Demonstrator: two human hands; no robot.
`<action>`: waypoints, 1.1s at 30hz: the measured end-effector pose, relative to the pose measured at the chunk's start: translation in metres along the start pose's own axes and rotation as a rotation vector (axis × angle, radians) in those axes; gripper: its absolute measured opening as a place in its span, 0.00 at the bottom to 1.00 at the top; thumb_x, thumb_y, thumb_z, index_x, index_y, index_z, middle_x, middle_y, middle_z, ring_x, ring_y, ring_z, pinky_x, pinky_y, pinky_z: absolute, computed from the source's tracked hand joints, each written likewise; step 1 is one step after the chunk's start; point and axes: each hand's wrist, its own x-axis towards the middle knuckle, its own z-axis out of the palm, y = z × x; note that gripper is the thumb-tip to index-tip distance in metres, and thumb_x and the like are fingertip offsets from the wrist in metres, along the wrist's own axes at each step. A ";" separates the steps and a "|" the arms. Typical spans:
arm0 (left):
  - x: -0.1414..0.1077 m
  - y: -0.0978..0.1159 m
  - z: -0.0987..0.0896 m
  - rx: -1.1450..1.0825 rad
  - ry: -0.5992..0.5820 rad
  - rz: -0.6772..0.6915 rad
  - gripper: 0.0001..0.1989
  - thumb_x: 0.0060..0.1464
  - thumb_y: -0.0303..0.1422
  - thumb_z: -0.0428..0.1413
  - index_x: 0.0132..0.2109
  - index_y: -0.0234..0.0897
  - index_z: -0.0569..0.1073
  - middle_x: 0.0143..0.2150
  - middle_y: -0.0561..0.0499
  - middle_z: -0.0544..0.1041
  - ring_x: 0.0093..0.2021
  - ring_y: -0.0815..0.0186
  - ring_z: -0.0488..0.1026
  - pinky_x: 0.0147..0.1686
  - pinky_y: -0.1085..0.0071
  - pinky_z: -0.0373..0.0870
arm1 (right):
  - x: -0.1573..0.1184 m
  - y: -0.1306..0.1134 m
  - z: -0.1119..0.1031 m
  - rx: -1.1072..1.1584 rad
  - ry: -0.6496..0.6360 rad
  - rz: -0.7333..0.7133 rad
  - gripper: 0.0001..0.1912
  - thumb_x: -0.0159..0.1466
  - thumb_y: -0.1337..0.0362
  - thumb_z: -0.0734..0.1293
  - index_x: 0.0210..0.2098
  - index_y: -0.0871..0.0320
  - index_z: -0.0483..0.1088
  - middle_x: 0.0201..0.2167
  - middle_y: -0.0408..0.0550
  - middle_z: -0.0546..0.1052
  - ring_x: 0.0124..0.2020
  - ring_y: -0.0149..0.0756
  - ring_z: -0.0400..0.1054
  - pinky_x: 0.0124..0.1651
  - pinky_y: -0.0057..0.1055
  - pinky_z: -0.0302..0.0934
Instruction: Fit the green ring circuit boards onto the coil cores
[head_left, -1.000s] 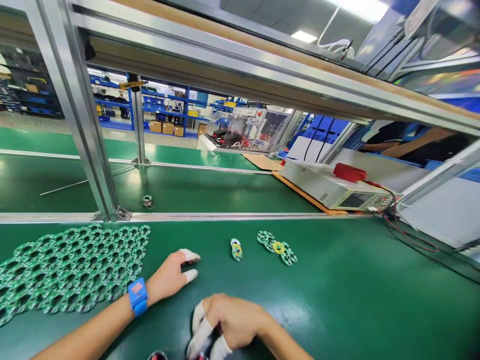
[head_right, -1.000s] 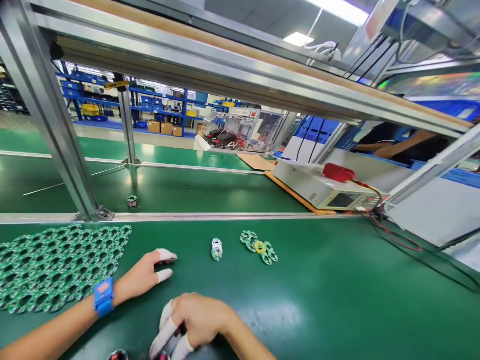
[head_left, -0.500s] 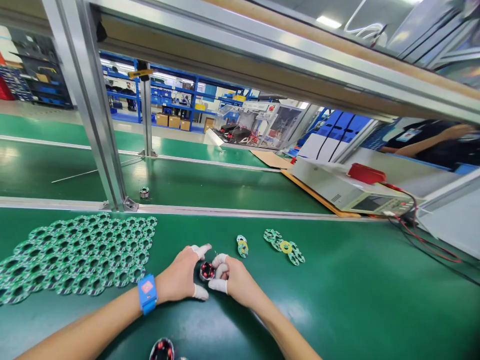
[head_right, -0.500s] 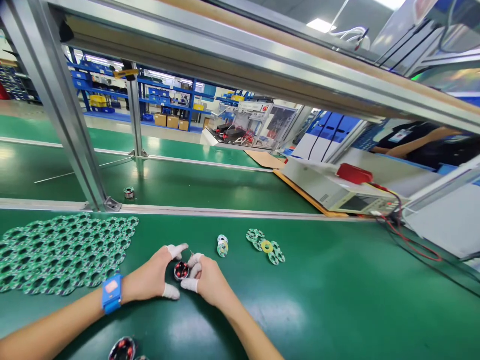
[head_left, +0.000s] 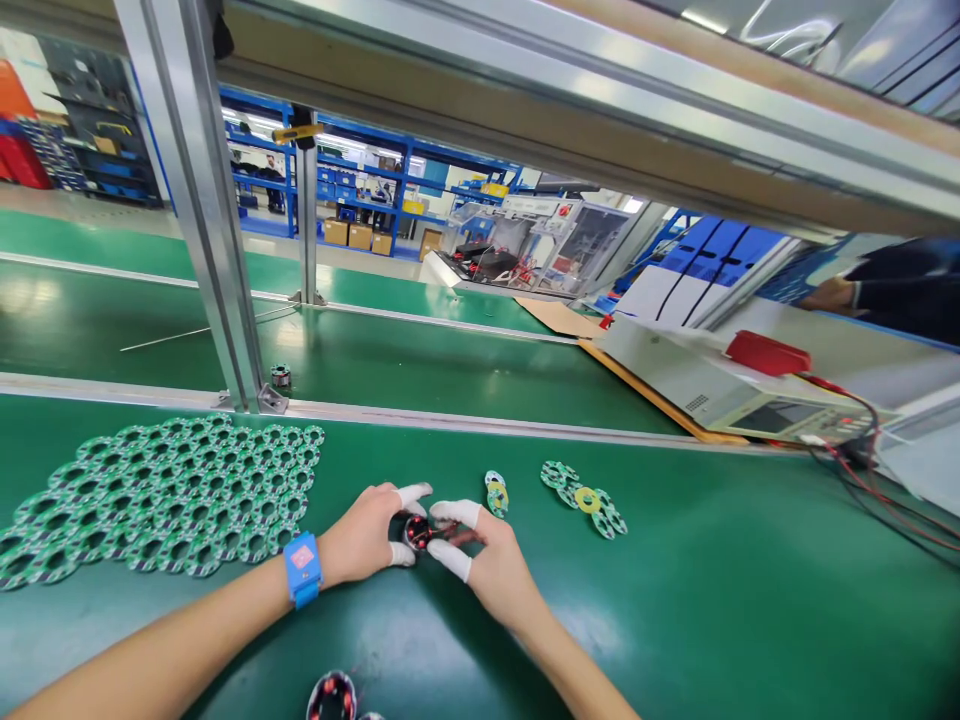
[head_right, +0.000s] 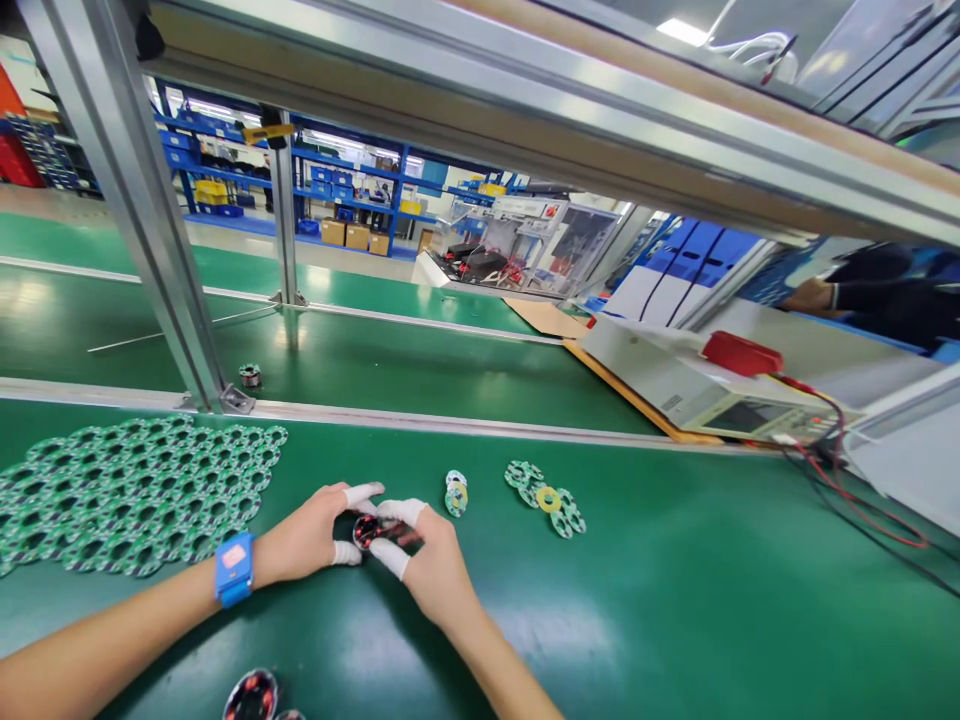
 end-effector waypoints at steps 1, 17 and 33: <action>0.000 0.001 0.000 0.004 -0.007 0.005 0.37 0.40 0.28 0.62 0.60 0.40 0.61 0.46 0.48 0.72 0.45 0.58 0.66 0.49 0.63 0.60 | -0.001 -0.001 0.000 -0.028 -0.001 -0.035 0.10 0.54 0.66 0.68 0.37 0.55 0.73 0.32 0.47 0.76 0.31 0.36 0.69 0.33 0.31 0.66; -0.001 0.000 -0.002 0.108 0.014 0.012 0.22 0.49 0.33 0.59 0.53 0.45 0.70 0.39 0.49 0.73 0.40 0.61 0.67 0.42 0.68 0.62 | -0.003 -0.011 -0.010 -0.617 -0.183 -0.438 0.10 0.61 0.65 0.60 0.33 0.54 0.73 0.28 0.45 0.76 0.32 0.34 0.68 0.37 0.29 0.62; 0.002 0.006 -0.015 -0.168 0.119 -0.050 0.33 0.37 0.16 0.46 0.54 0.36 0.67 0.52 0.46 0.70 0.51 0.63 0.66 0.55 0.65 0.60 | 0.019 0.022 -0.069 -0.435 0.212 0.096 0.08 0.52 0.64 0.67 0.31 0.56 0.75 0.32 0.51 0.76 0.33 0.44 0.68 0.39 0.42 0.63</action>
